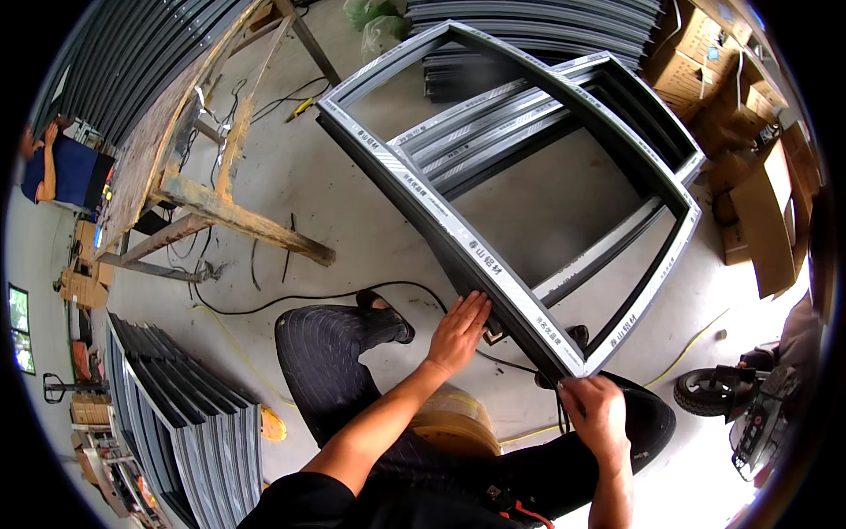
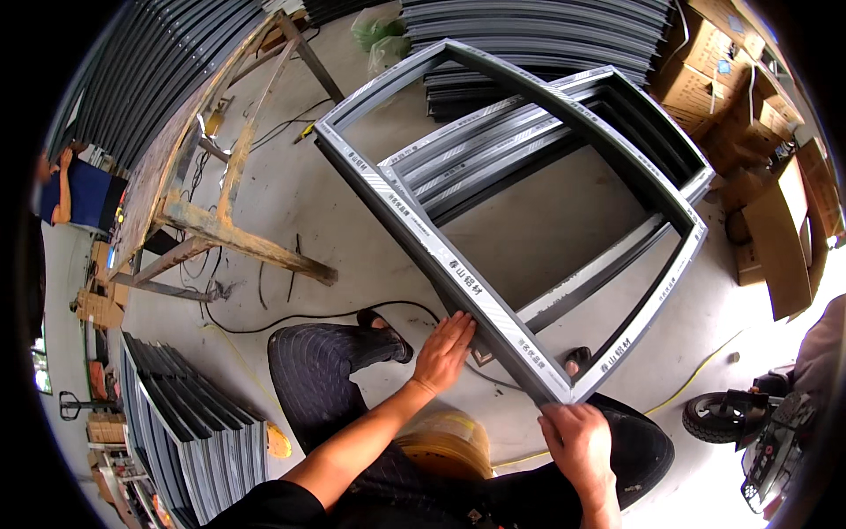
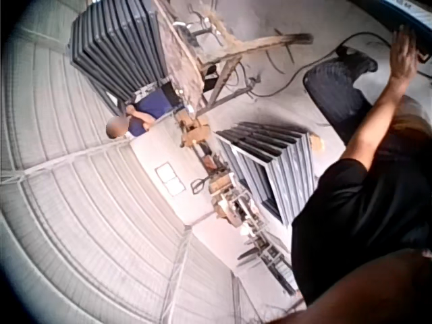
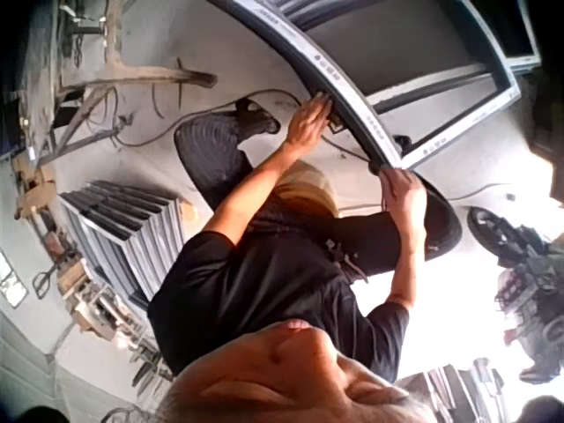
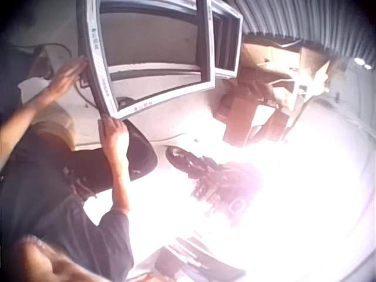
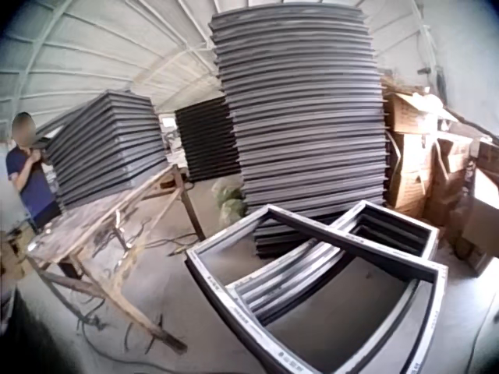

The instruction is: The person is assembling metal window frames. They insert black rubber sealing strips into the grooves of the frames and use a pair of pliers to cut and secure the seals at the corners.

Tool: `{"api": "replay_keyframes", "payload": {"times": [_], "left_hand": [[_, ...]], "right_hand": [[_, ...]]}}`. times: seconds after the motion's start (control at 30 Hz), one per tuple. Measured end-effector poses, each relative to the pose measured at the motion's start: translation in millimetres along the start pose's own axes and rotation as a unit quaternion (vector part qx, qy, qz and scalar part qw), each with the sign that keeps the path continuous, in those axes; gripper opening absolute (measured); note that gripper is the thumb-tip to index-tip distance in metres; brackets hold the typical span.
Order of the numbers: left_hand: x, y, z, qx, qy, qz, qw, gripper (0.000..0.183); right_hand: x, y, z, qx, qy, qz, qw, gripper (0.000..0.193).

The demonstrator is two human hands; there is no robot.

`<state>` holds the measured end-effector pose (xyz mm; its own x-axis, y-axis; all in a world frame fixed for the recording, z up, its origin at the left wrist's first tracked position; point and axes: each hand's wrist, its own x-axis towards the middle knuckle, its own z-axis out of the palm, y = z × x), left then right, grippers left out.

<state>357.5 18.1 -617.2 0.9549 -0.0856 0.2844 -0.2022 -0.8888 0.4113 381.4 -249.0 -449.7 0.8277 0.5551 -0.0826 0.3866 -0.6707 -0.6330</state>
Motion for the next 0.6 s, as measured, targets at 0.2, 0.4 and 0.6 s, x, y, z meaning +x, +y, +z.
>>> {"api": "replay_keyframes", "payload": {"times": [0.2,0.4,0.6], "left_hand": [[21.7,-75.2,-7.1,0.023,0.049,-0.022,0.998,0.051],[72.4,-193.9,-32.1,0.04,0.141,-0.163,0.976,0.044],[101.0,-104.1,-23.4,-0.062,0.186,-0.319,0.927,0.06]], "right_hand": [[69.3,41.6,0.5,-0.112,0.015,-0.073,0.991,0.028],[88.0,81.5,11.9,-0.15,0.013,-0.159,0.976,0.027],[111.7,120.8,-12.4,-0.187,0.043,-0.147,0.97,0.03]]}}
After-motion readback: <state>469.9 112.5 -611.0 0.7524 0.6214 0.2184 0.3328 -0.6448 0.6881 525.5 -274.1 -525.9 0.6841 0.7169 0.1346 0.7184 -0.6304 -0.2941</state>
